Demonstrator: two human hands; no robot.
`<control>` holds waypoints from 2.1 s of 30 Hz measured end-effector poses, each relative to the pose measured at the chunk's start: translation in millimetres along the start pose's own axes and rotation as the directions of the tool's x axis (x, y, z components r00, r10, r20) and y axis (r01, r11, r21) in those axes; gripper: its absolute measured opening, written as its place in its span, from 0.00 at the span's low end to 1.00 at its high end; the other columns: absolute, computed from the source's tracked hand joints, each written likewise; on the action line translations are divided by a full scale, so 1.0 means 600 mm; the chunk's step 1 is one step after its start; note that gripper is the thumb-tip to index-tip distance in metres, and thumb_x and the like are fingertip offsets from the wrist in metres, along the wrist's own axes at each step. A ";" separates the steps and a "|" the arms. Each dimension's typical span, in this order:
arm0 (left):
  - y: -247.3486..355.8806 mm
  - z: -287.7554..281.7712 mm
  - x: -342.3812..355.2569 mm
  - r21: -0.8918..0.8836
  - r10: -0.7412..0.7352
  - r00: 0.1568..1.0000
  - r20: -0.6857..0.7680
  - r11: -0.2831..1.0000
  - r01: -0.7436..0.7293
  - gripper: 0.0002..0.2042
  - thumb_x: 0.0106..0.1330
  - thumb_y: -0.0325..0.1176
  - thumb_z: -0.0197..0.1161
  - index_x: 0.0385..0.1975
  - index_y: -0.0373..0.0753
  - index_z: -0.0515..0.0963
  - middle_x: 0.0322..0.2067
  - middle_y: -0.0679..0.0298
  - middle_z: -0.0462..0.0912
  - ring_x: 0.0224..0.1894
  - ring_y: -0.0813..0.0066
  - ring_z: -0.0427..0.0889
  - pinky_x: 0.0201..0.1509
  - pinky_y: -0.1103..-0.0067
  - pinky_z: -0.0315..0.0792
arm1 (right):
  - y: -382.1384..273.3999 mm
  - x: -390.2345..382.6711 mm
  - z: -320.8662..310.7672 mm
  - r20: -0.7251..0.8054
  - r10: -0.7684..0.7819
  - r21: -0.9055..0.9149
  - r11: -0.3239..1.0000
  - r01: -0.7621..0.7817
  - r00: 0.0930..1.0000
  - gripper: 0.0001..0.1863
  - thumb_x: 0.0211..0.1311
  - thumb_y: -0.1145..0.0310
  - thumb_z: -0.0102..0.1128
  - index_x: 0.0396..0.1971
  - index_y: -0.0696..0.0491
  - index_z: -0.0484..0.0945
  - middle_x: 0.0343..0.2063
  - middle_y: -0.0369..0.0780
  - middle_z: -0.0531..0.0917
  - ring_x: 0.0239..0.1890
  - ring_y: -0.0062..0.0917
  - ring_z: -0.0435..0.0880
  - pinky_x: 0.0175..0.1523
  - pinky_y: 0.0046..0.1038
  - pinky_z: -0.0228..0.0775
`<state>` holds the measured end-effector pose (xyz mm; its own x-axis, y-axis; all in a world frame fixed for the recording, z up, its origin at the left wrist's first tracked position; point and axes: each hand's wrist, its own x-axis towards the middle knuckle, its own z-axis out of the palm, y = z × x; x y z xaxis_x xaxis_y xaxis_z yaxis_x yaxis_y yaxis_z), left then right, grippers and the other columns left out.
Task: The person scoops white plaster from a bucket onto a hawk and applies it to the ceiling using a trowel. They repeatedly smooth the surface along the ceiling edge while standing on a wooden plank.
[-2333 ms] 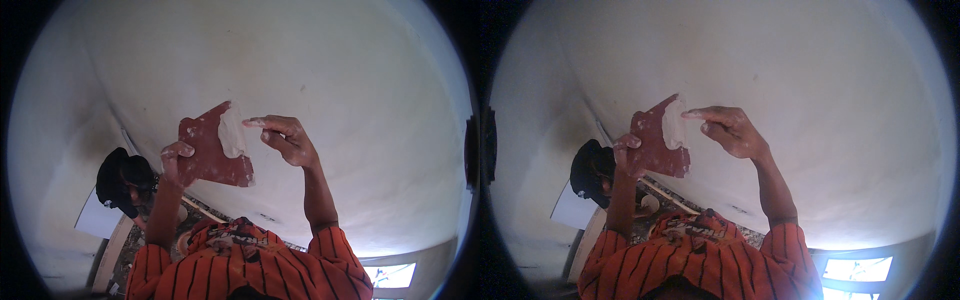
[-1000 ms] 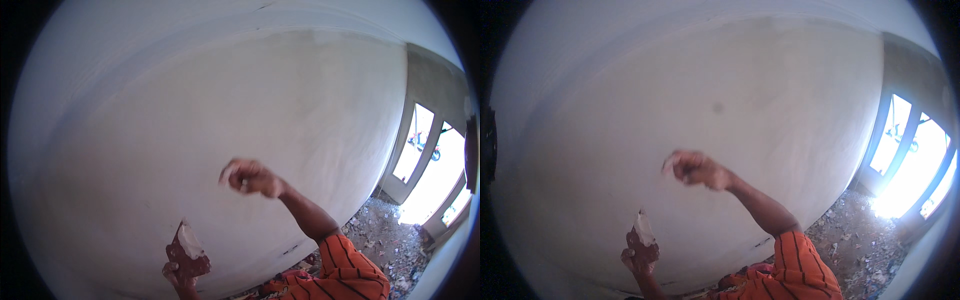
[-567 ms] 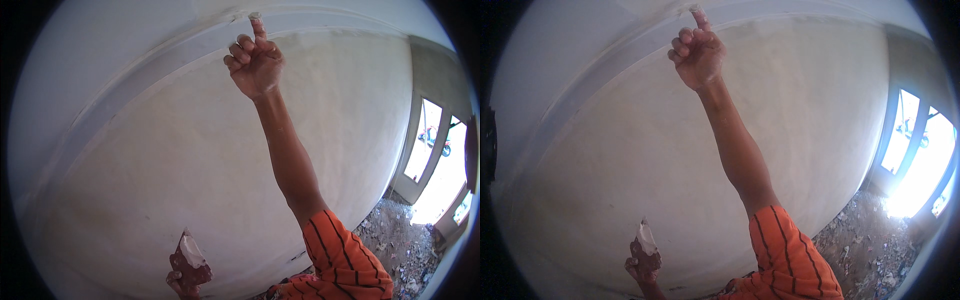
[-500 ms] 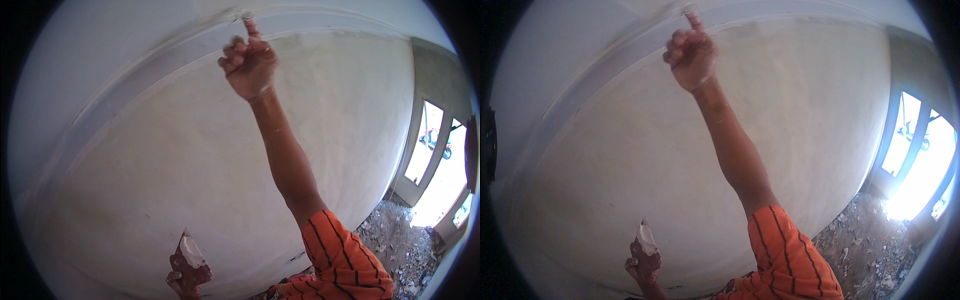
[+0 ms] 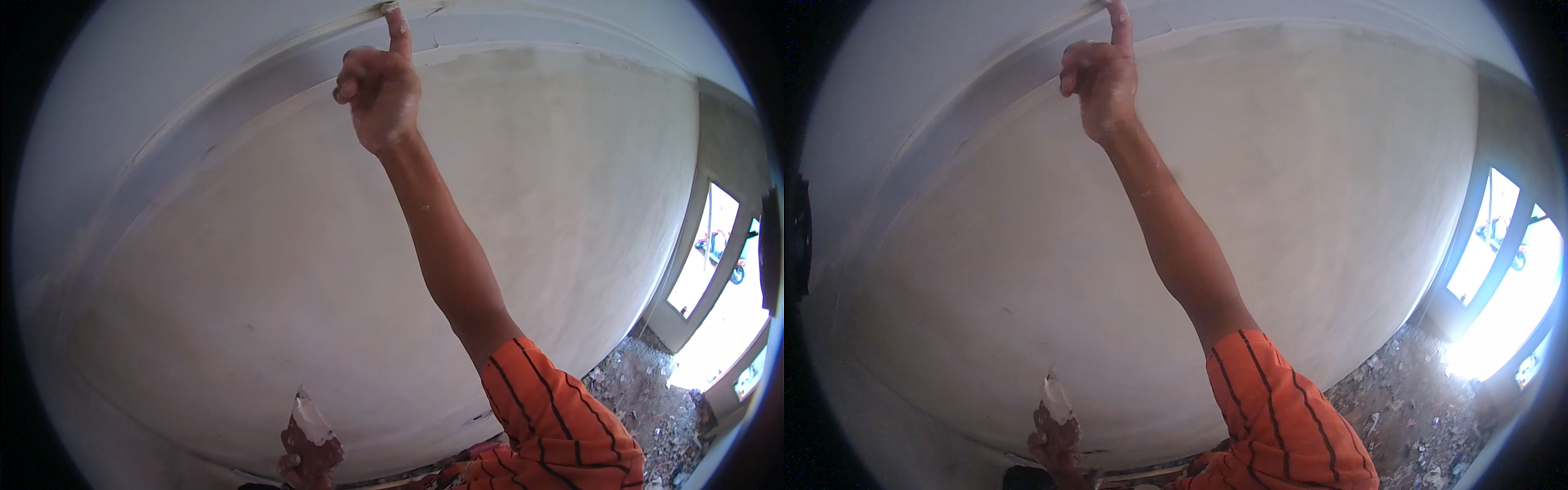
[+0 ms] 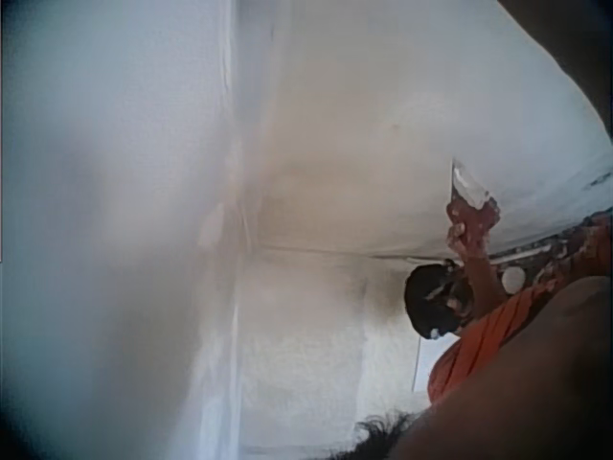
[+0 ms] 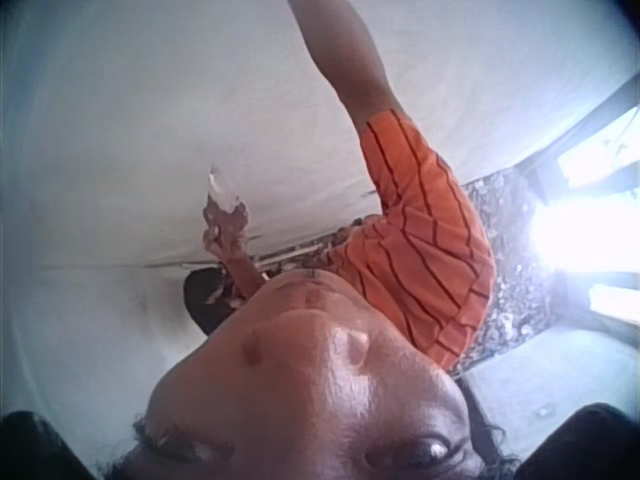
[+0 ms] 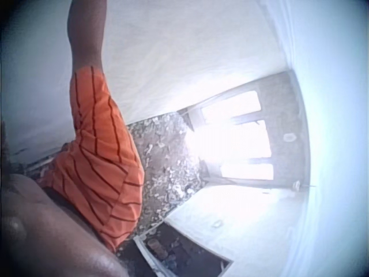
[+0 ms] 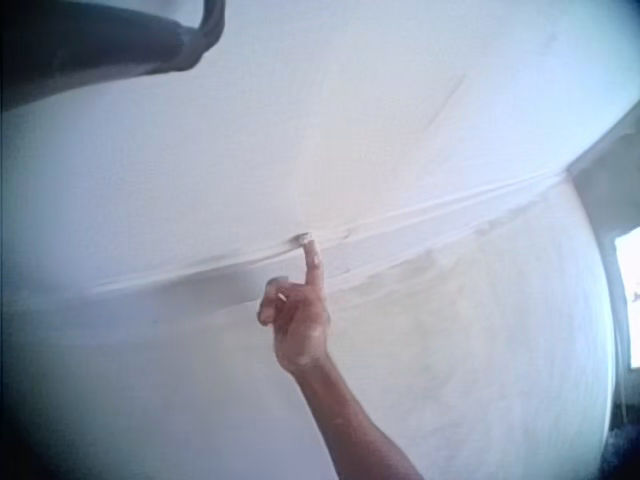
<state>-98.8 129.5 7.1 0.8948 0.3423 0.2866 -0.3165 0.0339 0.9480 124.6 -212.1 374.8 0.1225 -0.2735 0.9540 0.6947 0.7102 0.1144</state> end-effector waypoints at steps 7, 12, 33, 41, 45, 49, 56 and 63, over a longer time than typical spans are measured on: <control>-0.065 -0.040 0.023 -0.764 -0.214 0.970 0.119 0.604 0.227 0.24 0.47 0.30 0.51 0.49 0.37 0.65 0.41 0.59 0.72 0.32 0.70 0.74 0.29 0.80 0.72 | 0.014 -0.102 0.015 -0.188 -0.042 -0.941 -0.278 -0.192 0.981 0.39 0.50 0.66 0.48 0.62 0.53 0.44 0.17 0.42 0.78 0.19 0.33 0.77 0.25 0.34 0.67; -0.079 -0.090 0.034 -0.829 -0.489 0.870 -0.065 0.511 0.225 0.27 0.40 0.20 0.52 0.48 0.33 0.66 0.46 0.48 0.72 0.10 0.74 0.67 0.07 0.89 0.63 | -0.028 -0.119 0.029 -0.160 0.079 -0.809 -0.582 -0.084 0.984 0.40 0.48 0.70 0.50 0.61 0.64 0.44 0.15 0.42 0.78 0.19 0.31 0.79 0.23 0.34 0.71; -0.206 -0.162 0.096 -0.855 -0.381 0.884 0.271 0.327 0.403 0.20 0.43 0.31 0.51 0.42 0.38 0.70 0.33 0.63 0.77 0.21 0.79 0.74 0.21 0.83 0.75 | 0.013 -0.145 0.042 -0.223 -0.045 -0.903 0.386 -0.189 0.974 0.42 0.48 0.68 0.53 0.58 0.73 0.42 0.24 0.45 0.80 0.21 0.23 0.75 0.29 0.22 0.70; -0.149 -0.134 0.085 -0.888 -0.380 0.901 0.211 0.310 0.339 0.18 0.43 0.18 0.49 0.39 0.31 0.67 0.37 0.51 0.75 0.03 0.82 0.52 0.05 0.89 0.56 | -0.027 -0.133 -0.012 -0.276 -0.186 -0.853 0.500 -0.151 0.943 0.38 0.48 0.67 0.52 0.60 0.64 0.49 0.23 0.44 0.79 0.19 0.21 0.73 0.28 0.22 0.69; -0.160 -0.131 0.089 -0.861 -0.490 0.871 -0.045 0.461 0.215 0.17 0.44 0.18 0.49 0.38 0.31 0.67 0.34 0.54 0.76 0.03 0.82 0.51 0.05 0.87 0.54 | -0.055 -0.098 -0.034 -0.232 -0.276 -0.969 0.147 -0.198 0.933 0.39 0.46 0.66 0.52 0.60 0.63 0.49 0.26 0.44 0.80 0.25 0.28 0.78 0.34 0.31 0.70; -0.167 -0.139 0.090 -0.830 -0.319 0.925 0.206 0.443 0.338 0.23 0.44 0.26 0.51 0.46 0.35 0.66 0.40 0.55 0.73 0.23 0.77 0.68 0.18 0.84 0.69 | -0.055 -0.078 -0.041 -0.248 -0.283 -0.905 -0.273 -0.325 0.927 0.40 0.45 0.64 0.49 0.60 0.61 0.50 0.28 0.43 0.82 0.33 0.39 0.80 0.43 0.40 0.67; -0.108 -0.093 0.070 -0.863 -0.555 0.832 0.003 0.419 0.282 0.19 0.44 0.19 0.50 0.41 0.30 0.67 0.40 0.51 0.75 0.04 0.81 0.52 0.07 0.87 0.57 | -0.014 -0.108 -0.002 -0.129 -0.169 -0.897 -0.400 -0.187 0.977 0.38 0.45 0.62 0.54 0.54 0.65 0.49 0.22 0.49 0.80 0.28 0.45 0.80 0.33 0.42 0.71; -0.205 -0.165 0.090 -0.830 -0.239 0.904 0.353 0.366 0.421 0.30 0.44 0.26 0.51 0.55 0.38 0.60 0.49 0.54 0.68 0.40 0.70 0.75 0.30 0.82 0.79 | -0.046 -0.121 0.037 -0.218 -0.089 -0.826 -0.513 -0.232 0.972 0.34 0.46 0.61 0.46 0.57 0.55 0.60 0.30 0.45 0.82 0.40 0.43 0.78 0.48 0.42 0.66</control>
<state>-42.8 236.9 -107.9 0.9962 -0.0301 0.0811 -0.0004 0.9356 0.3529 80.7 -197.7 308.5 0.2113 -0.4707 0.8566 0.2011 -0.8367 -0.5094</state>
